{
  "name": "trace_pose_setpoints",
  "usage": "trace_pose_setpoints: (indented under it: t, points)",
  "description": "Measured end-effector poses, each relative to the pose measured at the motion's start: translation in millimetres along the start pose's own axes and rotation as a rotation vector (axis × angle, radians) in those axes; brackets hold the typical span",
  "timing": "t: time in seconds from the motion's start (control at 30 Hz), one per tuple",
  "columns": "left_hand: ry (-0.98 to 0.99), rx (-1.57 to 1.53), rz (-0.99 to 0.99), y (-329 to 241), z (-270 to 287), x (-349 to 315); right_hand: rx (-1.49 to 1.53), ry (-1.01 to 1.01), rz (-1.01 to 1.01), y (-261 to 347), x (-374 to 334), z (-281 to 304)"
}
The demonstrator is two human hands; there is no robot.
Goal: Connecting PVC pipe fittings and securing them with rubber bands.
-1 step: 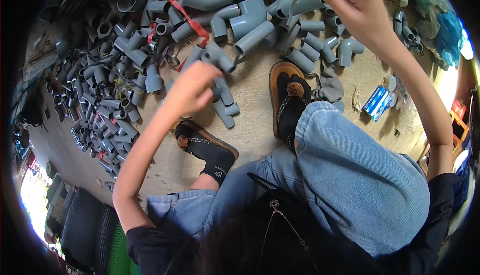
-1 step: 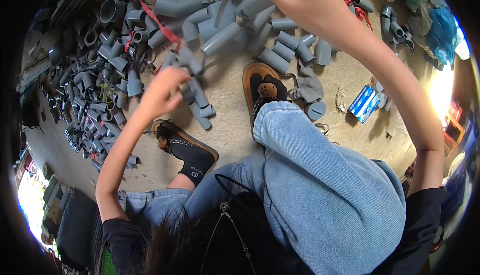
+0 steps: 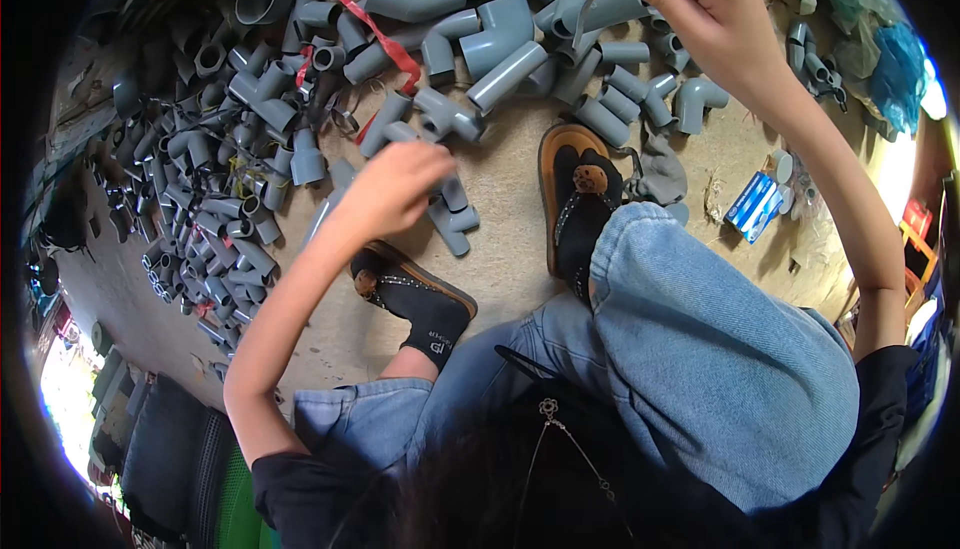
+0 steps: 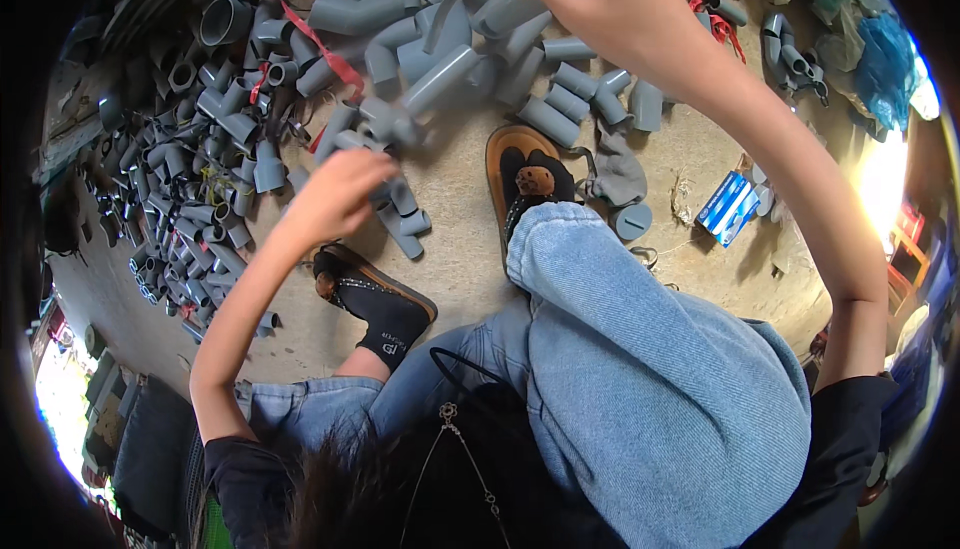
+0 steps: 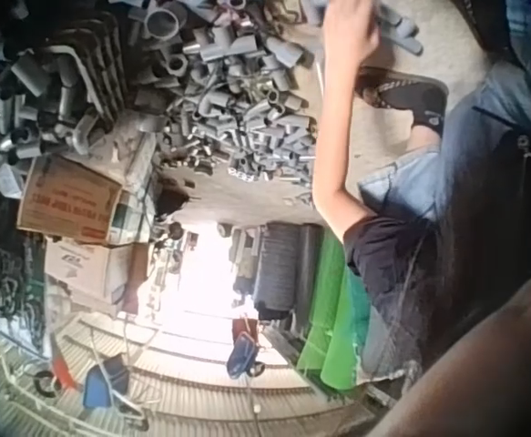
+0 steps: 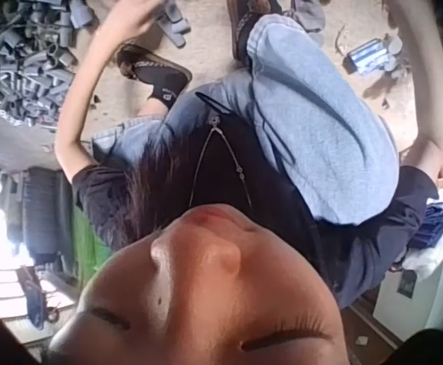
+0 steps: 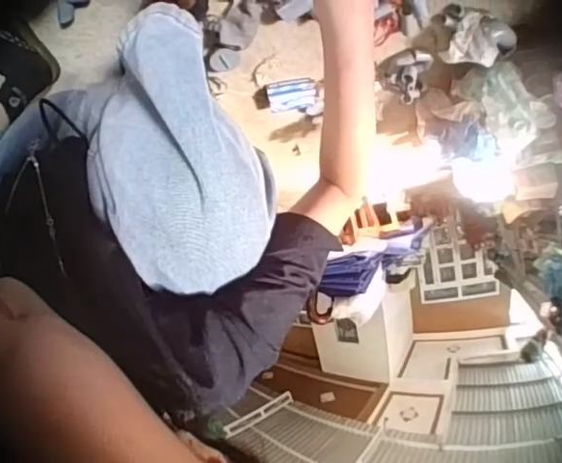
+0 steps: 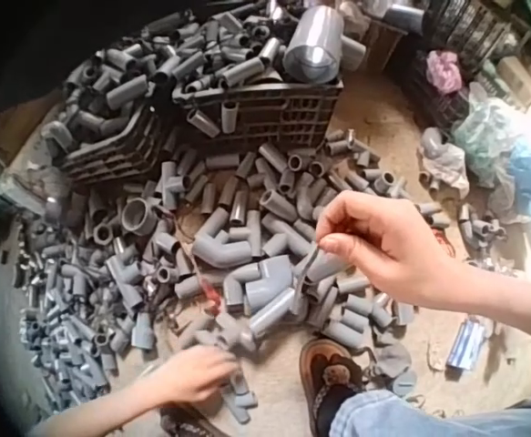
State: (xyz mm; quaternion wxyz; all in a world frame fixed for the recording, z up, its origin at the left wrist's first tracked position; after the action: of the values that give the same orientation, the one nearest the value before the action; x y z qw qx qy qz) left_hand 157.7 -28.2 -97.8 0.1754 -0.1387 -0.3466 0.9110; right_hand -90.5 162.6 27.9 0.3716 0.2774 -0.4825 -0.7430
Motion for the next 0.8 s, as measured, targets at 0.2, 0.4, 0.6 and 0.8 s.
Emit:
trace_pose_setpoints:
  t: [0.2, 0.4, 0.6, 0.8]
  points:
    - [0.165, 0.272, 0.047, -3.9, -31.7, -6.0, -0.057, 0.065, -0.040, 6.6, -1.6, 3.0]
    - [-0.187, -0.210, 0.205, -23.7, 9.4, 8.2, 0.119, 0.172, -0.100, 10.6, -5.0, 17.3]
    - [-0.588, -0.618, 0.271, -26.5, 48.1, 43.4, -0.109, 0.090, 0.145, 1.4, -9.4, -11.5]
    - [-0.615, -0.436, 0.252, -43.8, 79.1, 62.2, -0.169, 0.036, 0.174, 6.4, -5.3, -18.0]
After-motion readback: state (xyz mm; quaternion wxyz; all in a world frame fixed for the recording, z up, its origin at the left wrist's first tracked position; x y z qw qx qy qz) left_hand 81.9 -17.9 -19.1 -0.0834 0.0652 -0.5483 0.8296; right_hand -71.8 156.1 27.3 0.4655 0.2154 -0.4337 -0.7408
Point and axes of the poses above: each hand's wrist, its own x-axis towards the middle knuckle, its own z-axis out of the back of the hand, y = z × x, the point moved 1 cm from there along x, towards the middle knuckle, and after that the axes turned 1 degree about -y, right-handed, at the moved point
